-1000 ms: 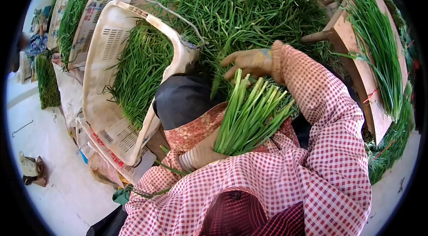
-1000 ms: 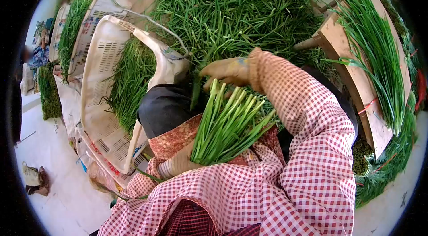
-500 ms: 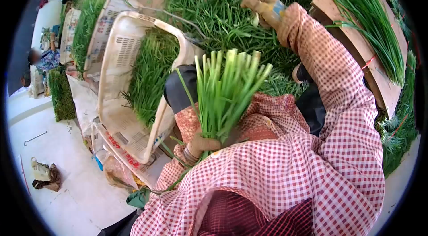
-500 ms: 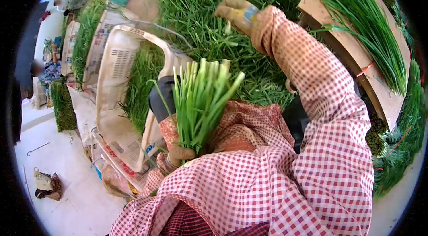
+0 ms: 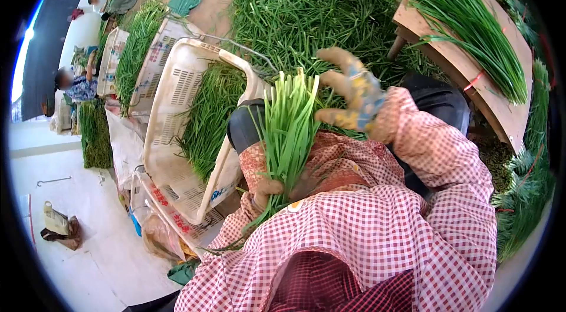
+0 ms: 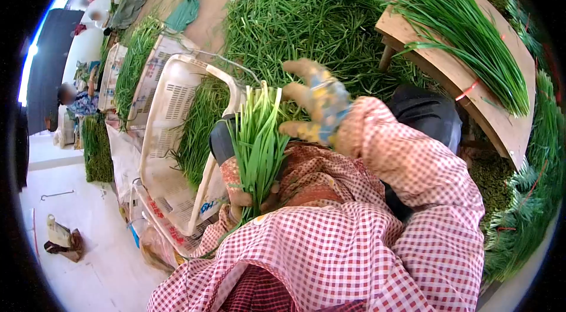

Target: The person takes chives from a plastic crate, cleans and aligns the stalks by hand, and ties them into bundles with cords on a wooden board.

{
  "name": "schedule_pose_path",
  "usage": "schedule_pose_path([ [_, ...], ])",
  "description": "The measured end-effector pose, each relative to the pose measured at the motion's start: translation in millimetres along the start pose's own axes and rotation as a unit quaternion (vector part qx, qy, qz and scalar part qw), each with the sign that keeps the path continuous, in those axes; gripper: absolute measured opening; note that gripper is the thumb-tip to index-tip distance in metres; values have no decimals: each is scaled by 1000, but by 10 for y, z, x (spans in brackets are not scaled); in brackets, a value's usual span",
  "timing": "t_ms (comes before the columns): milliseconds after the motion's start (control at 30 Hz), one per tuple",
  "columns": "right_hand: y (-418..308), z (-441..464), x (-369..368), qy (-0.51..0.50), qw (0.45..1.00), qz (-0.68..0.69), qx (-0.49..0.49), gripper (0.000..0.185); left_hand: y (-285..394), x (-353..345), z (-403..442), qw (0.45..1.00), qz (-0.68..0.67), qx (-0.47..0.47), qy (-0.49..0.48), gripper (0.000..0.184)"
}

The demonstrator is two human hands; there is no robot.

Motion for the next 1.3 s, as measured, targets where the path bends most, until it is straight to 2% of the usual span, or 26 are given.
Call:
schedule_pose_path([
  [67,93,-45,-203,37,999,31,10,44,-32,163,-59,997,48,52,12,78],
  [100,152,-32,-266,77,994,8,80,40,-36,133,-70,996,52,67,20,78],
  [133,222,-53,-345,78,994,8,82,40,-42,107,-83,995,56,81,27,77],
  [267,638,-45,-597,-8,973,222,-56,27,-33,88,-92,993,62,92,30,77],
  [300,860,-51,-486,69,883,369,-281,30,-32,94,-99,994,59,88,30,77],
  [367,1089,-166,-358,141,718,486,-479,33,-25,115,-122,995,54,76,30,76],
  [433,1261,-247,-150,-34,896,232,-378,29,9,129,-149,996,50,68,31,76],
  [467,1264,-260,-130,-123,939,92,-309,27,-5,116,-164,996,48,69,30,76],
  [500,1249,-321,-238,-113,853,352,-369,35,-13,127,-167,996,43,69,32,76],
  [567,833,-233,-200,-176,797,474,-330,41,-4,124,-142,996,47,73,31,76],
  [600,757,-149,-302,-199,813,515,-186,47,-13,122,-130,996,47,75,30,75],
  [633,686,-174,-406,-215,828,494,-158,48,-15,123,-120,995,48,77,30,75],
  [667,775,-258,-669,-199,684,677,-186,46,-18,120,-115,995,49,79,30,75],
  [700,766,-243,-709,-199,683,678,-186,46,-17,114,-109,995,50,79,31,75],
  [800,659,-190,-870,-112,441,846,-277,28,-14,95,-110,995,49,77,33,75],
  [867,614,-150,-846,-80,348,883,-305,27,-22,90,-113,996,48,74,34,75],
  [900,694,-152,-801,-108,581,726,-352,29,-22,93,-114,996,47,72,34,74],
  [933,783,-132,-703,-127,766,511,-369,34,-28,80,-134,996,44,71,34,74],
  [967,868,-91,-598,-136,889,254,-356,40,-27,83,-140,996,41,68,36,74],
  [1033,1239,-271,-322,-83,906,93,-403,23,-34,87,-180,997,36,63,40,74],
  [1100,1454,-494,-89,-74,887,-18,-455,14,-21,114,-227,997,32,51,45,74],
  [1167,1627,-742,-244,-108,946,-84,-292,20,0,155,-324,998,26,36,53,74],
  [1200,1326,-663,-221,-106,968,-81,-212,25,19,180,-409,998,21,28,59,73],
  [1233,1085,-583,-299,-106,960,115,-234,32,44,210,-476,998,19,16,64,73],
  [1267,841,-475,-389,-100,913,307,-248,40,51,239,-542,997,17,12,70,73],
  [1300,632,-363,-453,-150,845,420,-296,42,68,255,-602,997,16,5,73,73],
])
Point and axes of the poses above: each hand's wrist, its own z-axis towards the middle knuckle, its own x-axis out of the back of the hand, y = z × x, the point moved 3 cm from there along z, towards the middle knuckle, and after that the axes turned 10 degrees about x, right-handed, at the moved point
